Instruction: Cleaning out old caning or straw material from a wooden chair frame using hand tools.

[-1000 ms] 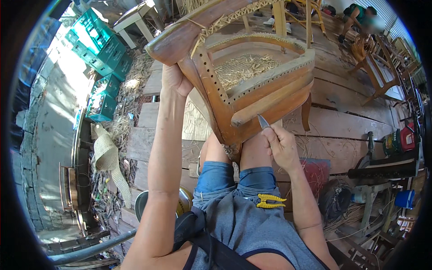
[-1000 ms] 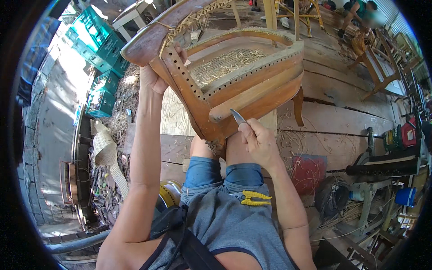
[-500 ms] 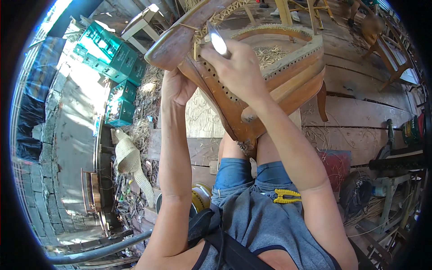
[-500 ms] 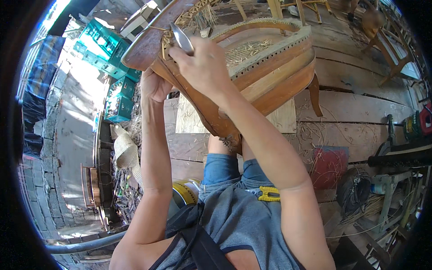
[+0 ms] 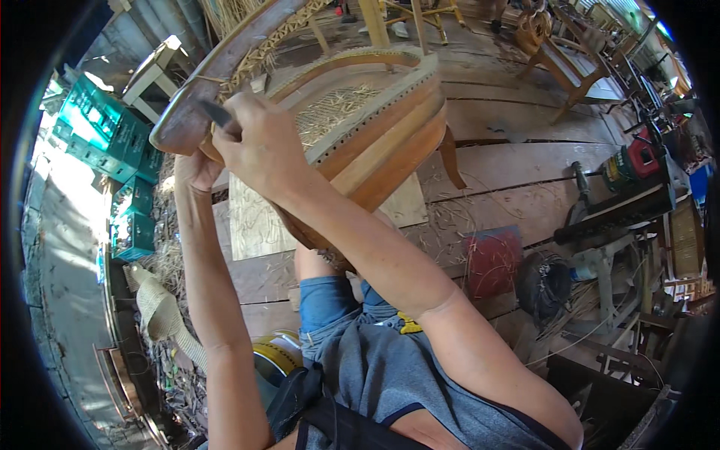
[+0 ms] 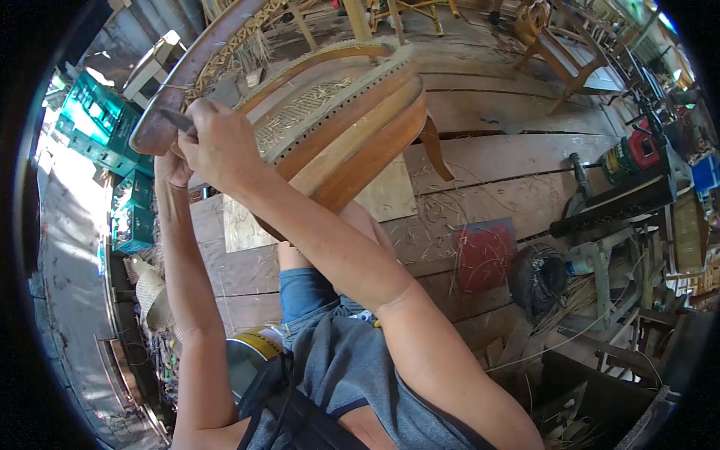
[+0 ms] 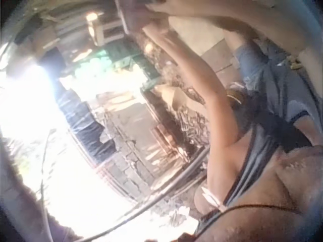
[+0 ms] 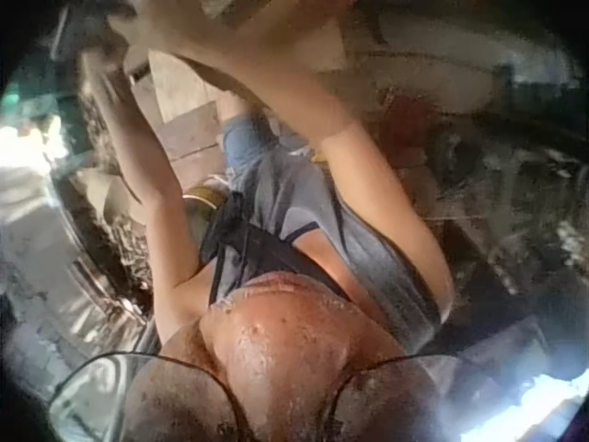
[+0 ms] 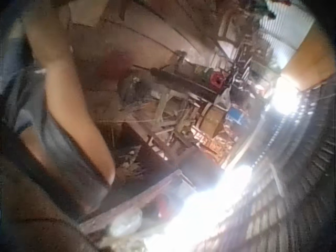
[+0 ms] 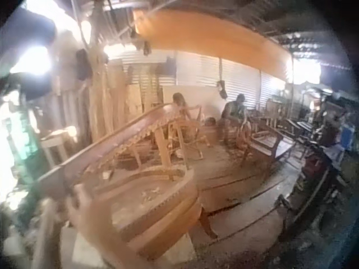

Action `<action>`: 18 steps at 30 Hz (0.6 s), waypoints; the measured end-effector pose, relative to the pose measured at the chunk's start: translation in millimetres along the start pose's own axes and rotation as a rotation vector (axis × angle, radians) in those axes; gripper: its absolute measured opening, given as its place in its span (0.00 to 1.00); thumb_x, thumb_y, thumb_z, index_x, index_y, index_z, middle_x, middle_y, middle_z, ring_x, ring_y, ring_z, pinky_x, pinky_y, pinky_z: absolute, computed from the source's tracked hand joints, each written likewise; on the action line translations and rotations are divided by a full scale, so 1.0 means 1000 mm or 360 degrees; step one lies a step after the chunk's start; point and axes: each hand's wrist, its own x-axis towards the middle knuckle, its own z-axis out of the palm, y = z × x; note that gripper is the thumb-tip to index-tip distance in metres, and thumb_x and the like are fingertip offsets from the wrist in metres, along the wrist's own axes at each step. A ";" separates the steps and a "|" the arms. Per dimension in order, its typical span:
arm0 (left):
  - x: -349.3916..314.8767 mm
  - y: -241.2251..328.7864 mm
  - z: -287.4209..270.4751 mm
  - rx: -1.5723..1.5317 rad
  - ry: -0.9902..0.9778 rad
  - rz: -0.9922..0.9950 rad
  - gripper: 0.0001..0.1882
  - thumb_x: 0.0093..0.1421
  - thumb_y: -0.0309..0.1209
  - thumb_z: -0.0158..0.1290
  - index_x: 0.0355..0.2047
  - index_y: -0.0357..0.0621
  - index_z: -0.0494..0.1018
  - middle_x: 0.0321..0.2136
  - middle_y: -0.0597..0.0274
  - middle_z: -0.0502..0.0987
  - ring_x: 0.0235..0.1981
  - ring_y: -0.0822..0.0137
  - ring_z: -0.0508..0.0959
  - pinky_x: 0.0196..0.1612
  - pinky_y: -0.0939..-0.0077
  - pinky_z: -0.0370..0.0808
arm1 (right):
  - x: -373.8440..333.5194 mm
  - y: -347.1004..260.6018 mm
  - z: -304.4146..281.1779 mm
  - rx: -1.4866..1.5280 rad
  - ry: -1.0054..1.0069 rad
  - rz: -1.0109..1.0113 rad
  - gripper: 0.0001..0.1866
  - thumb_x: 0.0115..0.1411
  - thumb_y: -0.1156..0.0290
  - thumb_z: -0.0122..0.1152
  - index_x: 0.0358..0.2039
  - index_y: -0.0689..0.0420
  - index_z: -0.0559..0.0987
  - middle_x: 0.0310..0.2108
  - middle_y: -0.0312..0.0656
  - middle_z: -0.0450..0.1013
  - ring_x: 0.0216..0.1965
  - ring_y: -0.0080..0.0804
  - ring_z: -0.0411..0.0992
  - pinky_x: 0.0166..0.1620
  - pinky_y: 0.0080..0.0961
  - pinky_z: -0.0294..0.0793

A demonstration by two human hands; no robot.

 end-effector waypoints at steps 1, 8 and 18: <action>0.000 0.001 -0.004 0.0064 0.0069 0.0004 0.23 0.69 0.39 0.53 0.59 0.37 0.68 0.56 0.51 0.74 0.55 0.57 0.77 0.58 0.59 0.77 | -0.001 0.000 0.000 0.0028 0.0011 -0.0053 0.09 0.54 0.72 0.64 0.29 0.64 0.74 0.27 0.56 0.76 0.32 0.59 0.77 0.37 0.47 0.77; -0.001 0.005 -0.007 0.0351 0.0672 0.0029 0.24 0.69 0.40 0.52 0.59 0.38 0.68 0.54 0.51 0.76 0.48 0.58 0.81 0.48 0.60 0.83 | 0.009 0.001 -0.010 0.0164 -0.0244 0.0247 0.10 0.54 0.73 0.65 0.30 0.64 0.73 0.27 0.54 0.75 0.31 0.53 0.77 0.34 0.43 0.74; 0.008 -0.013 -0.003 0.1035 0.0444 0.0534 0.24 0.67 0.34 0.54 0.61 0.40 0.66 0.55 0.56 0.72 0.51 0.63 0.74 0.52 0.66 0.74 | 0.015 0.006 -0.028 0.0433 -0.0225 0.0456 0.17 0.58 0.60 0.67 0.33 0.63 0.77 0.25 0.40 0.76 0.27 0.27 0.73 0.33 0.27 0.71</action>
